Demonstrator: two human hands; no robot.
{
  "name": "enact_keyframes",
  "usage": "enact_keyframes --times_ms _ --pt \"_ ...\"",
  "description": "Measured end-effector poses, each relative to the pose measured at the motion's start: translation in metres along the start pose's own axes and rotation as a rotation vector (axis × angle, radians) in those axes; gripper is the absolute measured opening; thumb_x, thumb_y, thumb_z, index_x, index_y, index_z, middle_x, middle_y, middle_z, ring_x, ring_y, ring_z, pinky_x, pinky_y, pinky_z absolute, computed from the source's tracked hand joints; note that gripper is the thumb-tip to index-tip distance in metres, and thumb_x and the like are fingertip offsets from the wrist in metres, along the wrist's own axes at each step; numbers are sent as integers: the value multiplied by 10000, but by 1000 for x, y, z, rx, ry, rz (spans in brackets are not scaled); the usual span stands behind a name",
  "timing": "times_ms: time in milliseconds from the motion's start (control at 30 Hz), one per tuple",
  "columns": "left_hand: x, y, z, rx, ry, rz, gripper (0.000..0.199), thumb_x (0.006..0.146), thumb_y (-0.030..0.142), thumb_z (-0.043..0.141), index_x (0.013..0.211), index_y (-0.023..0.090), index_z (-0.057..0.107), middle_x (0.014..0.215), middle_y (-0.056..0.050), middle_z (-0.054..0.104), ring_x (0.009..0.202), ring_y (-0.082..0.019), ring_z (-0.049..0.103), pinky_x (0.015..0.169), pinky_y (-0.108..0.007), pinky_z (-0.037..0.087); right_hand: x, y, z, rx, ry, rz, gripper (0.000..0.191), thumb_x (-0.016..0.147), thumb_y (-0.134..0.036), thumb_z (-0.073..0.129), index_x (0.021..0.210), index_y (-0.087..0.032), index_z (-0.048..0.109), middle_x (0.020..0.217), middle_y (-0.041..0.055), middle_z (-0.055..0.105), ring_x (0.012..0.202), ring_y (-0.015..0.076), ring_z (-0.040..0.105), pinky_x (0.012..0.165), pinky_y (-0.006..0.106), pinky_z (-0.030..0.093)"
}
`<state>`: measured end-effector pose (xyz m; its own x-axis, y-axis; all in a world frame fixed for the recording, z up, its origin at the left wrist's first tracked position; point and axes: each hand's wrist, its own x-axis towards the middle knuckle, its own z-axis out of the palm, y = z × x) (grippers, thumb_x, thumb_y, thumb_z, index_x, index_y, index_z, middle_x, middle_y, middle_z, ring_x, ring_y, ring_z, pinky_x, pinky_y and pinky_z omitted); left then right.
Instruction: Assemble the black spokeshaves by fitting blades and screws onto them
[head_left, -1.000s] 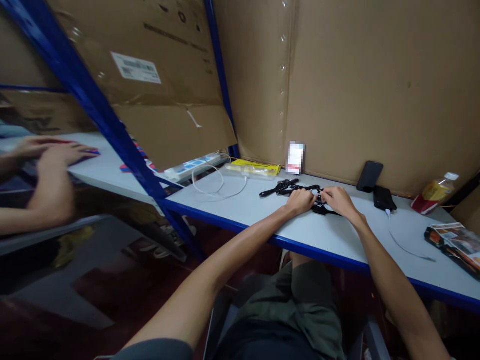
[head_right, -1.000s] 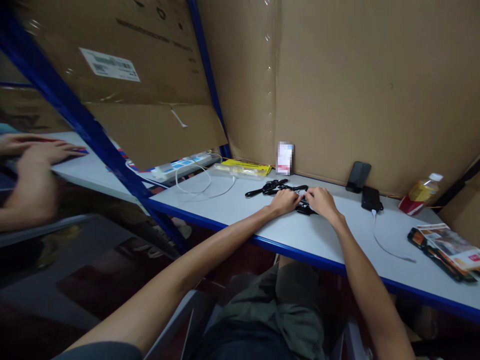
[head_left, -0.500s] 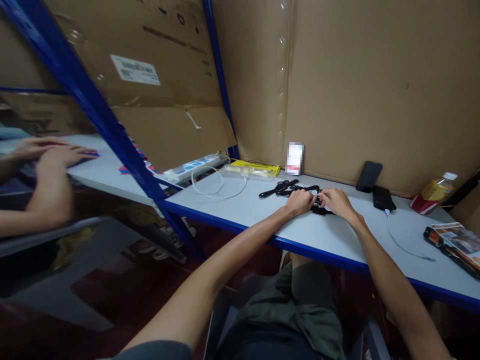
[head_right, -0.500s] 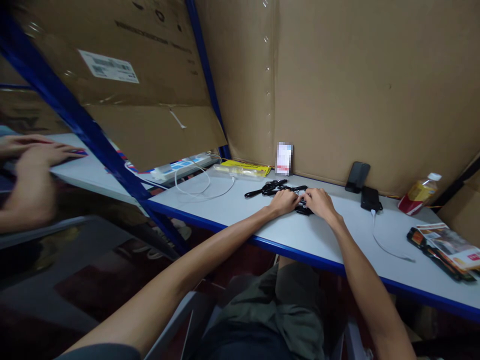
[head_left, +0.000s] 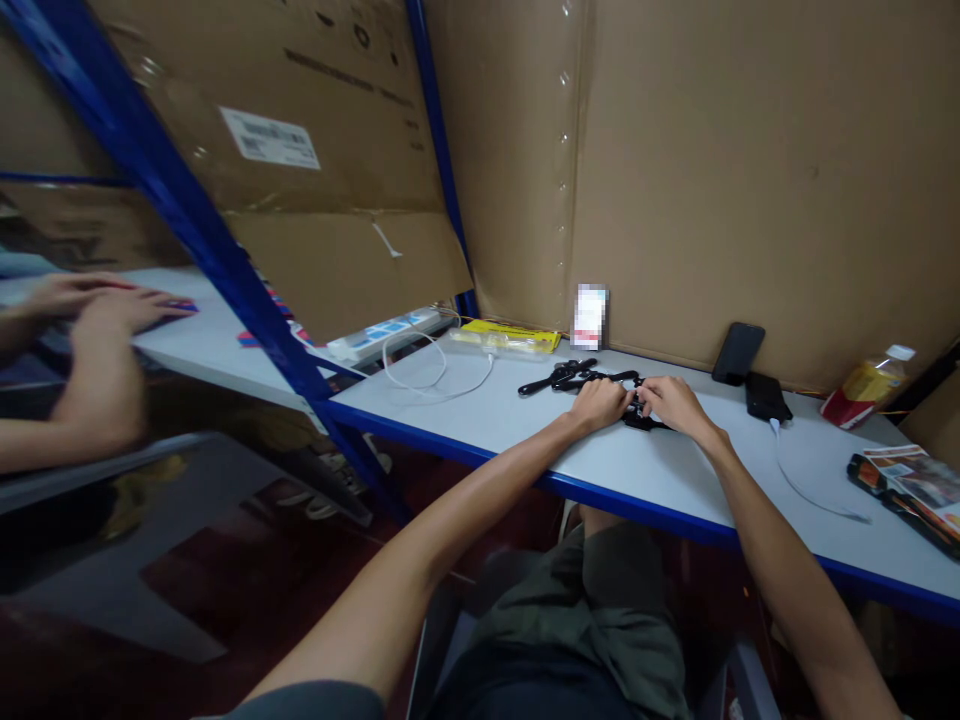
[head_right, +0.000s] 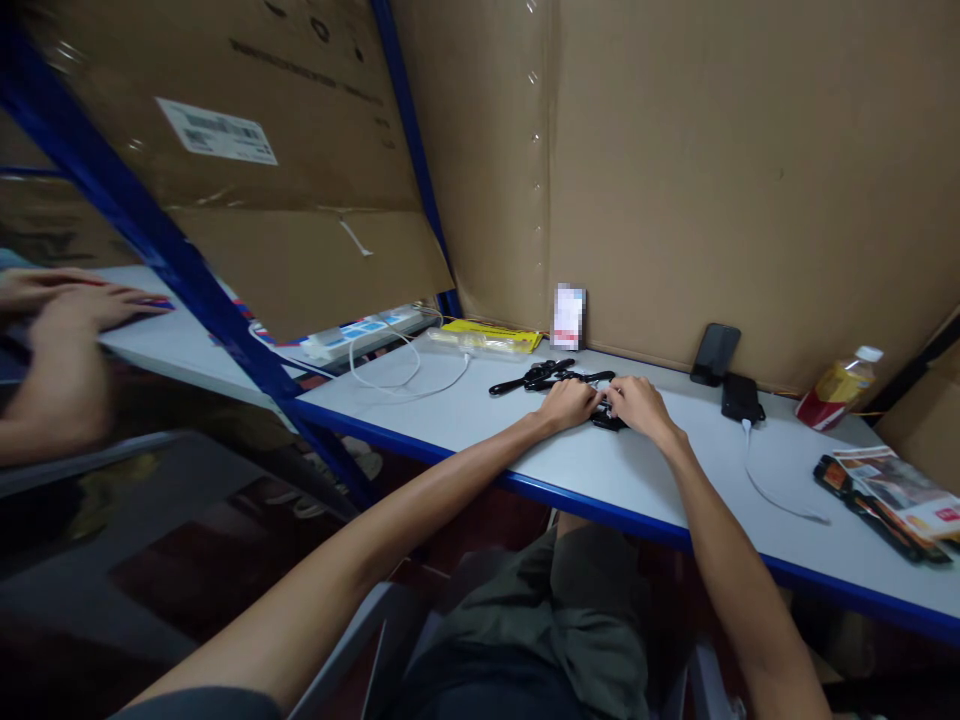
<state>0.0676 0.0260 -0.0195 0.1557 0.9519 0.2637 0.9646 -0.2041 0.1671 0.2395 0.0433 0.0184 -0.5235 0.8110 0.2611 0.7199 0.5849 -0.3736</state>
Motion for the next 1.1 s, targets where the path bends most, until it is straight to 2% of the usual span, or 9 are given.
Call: enact_keyframes --times_ms 67,233,367,533,700,800,867,967,1100 --pt "0 -1 0 4 -7 -4 530 1058 425 353 1012 146 801 1025 -186 754 1017 -290 709 894 -358 480 0 -2 1 47 -33 -7 269 957 -233 504 768 -196 692 671 11 746 687 165 668 667 231 429" --pt "2 -3 3 0 -11 -2 446 1029 383 428 997 142 802 1029 -197 751 1014 -306 710 880 -362 486 -1 -7 2 149 -105 -44 272 939 -169 472 781 -179 693 801 22 783 576 131 635 602 224 433" --pt "2 -2 2 -20 -9 -2 509 1046 402 369 999 133 799 1041 -206 749 1026 -316 707 889 -382 483 -1 -4 0 46 -39 -29 285 956 -223 485 787 -192 712 835 37 783 680 158 669 628 232 431" --pt "1 -2 2 -56 -17 -26 556 1054 465 350 1001 142 800 1064 -202 748 1047 -305 700 915 -377 469 0 0 -1 -41 -2 10 280 965 -264 515 763 -208 700 741 38 765 803 186 693 712 238 430" --pt "2 -2 3 -38 -12 -14 532 1053 434 356 999 147 801 1044 -194 752 1034 -299 705 899 -369 473 -1 -3 -1 77 -52 -11 269 963 -252 505 771 -192 683 684 15 752 602 151 645 616 225 423" --pt "2 -3 3 -15 -9 -5 521 1050 411 358 985 149 804 1030 -195 754 1021 -306 708 886 -374 479 -1 -6 -1 161 -67 -2 270 962 -249 484 801 -181 690 733 14 768 457 115 570 535 221 410" --pt "2 -3 3 -16 -6 -5 527 1051 415 355 982 147 805 1035 -200 752 1023 -312 708 892 -381 478 -1 -6 -2 168 -44 -2 287 963 -254 470 806 -178 698 792 20 780 433 104 548 522 223 409" --pt "2 -2 3 -28 -8 -17 542 1055 441 350 997 147 802 1053 -203 749 1041 -309 703 911 -382 473 0 -4 -5 70 10 -16 300 959 -260 481 798 -182 722 817 27 779 526 123 592 576 230 406" --pt "2 -2 3 -26 -15 -17 565 1061 466 336 989 149 798 1048 -195 753 1038 -298 705 907 -373 471 -3 4 -9 -156 6 24 218 907 -231 564 847 -206 772 819 63 771 741 187 660 631 246 369"
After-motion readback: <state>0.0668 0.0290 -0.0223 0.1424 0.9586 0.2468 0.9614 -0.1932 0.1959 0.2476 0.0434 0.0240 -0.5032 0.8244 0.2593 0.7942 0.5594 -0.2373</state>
